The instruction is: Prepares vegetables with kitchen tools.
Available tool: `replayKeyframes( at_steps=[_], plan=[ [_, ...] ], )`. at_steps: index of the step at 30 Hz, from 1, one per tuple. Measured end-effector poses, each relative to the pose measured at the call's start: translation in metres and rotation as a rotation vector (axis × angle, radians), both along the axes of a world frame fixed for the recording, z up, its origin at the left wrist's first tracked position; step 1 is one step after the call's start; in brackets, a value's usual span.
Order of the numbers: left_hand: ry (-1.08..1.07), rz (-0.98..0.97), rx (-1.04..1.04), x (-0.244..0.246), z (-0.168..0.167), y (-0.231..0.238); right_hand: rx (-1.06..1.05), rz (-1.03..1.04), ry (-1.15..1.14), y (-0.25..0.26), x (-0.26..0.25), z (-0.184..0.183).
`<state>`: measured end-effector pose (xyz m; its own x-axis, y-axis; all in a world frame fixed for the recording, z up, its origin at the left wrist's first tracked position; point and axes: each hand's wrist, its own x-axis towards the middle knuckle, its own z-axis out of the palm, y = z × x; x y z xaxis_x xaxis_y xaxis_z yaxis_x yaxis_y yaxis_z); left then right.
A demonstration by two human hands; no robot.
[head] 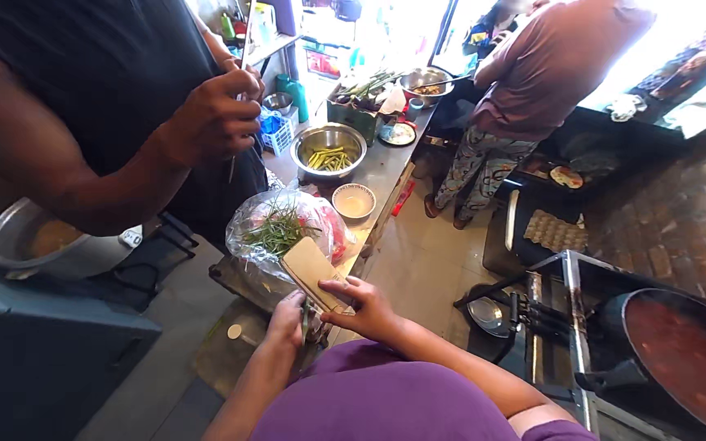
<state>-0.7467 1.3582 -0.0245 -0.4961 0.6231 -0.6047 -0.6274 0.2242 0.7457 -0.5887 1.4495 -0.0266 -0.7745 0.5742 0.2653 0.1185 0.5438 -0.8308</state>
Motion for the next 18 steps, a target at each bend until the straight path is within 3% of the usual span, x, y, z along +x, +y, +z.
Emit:
replayKeyframes(
  at_steps=[5, 11, 14, 18],
  plan=[
    [0.082, 0.169, 0.027, -0.06, -0.014, -0.015, -0.235, 0.005, 0.127, 0.017, 0.011, 0.013],
    [-0.04, 0.186, 0.084, -0.087, -0.016, -0.052, -0.555, -0.304, 0.174, 0.065, 0.005, 0.016],
    [-0.093, 0.11, 0.111, -0.078, -0.014, -0.057, -0.486, -0.384, 0.232, 0.082, -0.025, 0.01],
    [-0.129, 0.04, 0.159, -0.062, -0.006, -0.057, -0.199, -0.404, 0.002, 0.096, -0.074, 0.01]
  ],
)
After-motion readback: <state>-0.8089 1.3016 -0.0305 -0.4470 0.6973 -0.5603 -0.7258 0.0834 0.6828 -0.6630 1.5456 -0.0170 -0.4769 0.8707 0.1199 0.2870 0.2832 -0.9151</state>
